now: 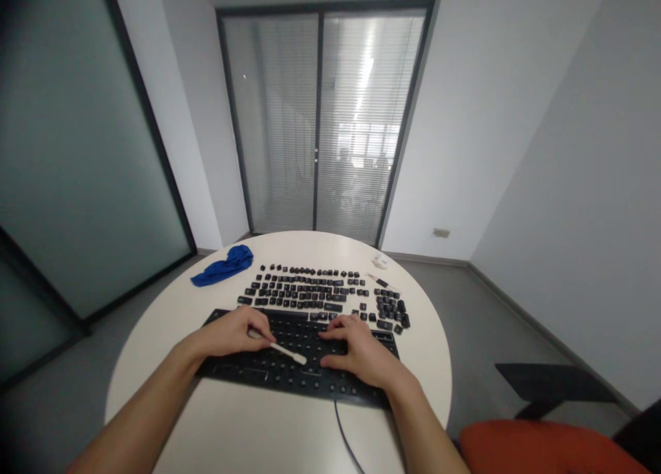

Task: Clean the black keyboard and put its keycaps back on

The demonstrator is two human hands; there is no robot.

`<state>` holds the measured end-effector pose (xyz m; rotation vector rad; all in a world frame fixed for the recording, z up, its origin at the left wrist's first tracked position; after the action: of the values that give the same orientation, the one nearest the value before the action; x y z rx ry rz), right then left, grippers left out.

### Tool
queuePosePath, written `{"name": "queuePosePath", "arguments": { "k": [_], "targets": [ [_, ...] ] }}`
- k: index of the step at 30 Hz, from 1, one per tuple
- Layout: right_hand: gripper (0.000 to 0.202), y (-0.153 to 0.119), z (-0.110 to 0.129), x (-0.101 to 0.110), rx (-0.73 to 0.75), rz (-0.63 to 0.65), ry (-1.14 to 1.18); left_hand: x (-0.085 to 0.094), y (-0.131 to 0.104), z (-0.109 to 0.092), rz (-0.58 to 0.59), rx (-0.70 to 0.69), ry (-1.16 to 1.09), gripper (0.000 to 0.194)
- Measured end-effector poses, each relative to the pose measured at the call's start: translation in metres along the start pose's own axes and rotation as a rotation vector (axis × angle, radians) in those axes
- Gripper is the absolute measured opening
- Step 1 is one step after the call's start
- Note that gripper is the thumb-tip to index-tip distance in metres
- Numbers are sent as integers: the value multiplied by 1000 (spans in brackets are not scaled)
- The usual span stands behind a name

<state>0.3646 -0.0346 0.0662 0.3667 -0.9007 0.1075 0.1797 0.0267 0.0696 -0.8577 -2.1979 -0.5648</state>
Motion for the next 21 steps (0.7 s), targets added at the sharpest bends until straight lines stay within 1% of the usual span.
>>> {"name": "queuePosePath", "arguments": {
  "k": [2,5,7,9,12,15,18,21],
  "targets": [
    [43,2,8,-4,24,1,-7,0,0,-1,-1,-12,6,19],
    [44,3,15,-5,68,41,19,6,2,-1,-62,-50,27,19],
    [49,3,16,-2,83,81,60,9,2,-1,-102,-72,42,19],
    [54,2,12,3,91,92,84,8,2,-1,-95,-87,46,18],
    [48,1,7,13,117,6,46,3,2,-6,-67,-106,59,18],
    [39,-4,2,18,132,-91,-15,5,2,-11,-103,-114,100,19],
    [31,-8,-1,18,127,-108,-22,4,2,-16,-120,-135,109,20],
    [27,-11,-1,20,132,-117,-7,-4,2,-17,-72,-153,85,18]
  ]
}}
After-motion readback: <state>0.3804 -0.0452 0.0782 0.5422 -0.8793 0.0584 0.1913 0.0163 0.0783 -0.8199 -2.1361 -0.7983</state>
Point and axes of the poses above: each hand's wrist, its own y-axis towards the middle knuckle, its own x-axis out of the back of the hand, z = x × y, the point moved 10 cm from there along y, towards the middle knuckle, and after that the axes turned 9 degrees about -z, right-handed, at the moved point
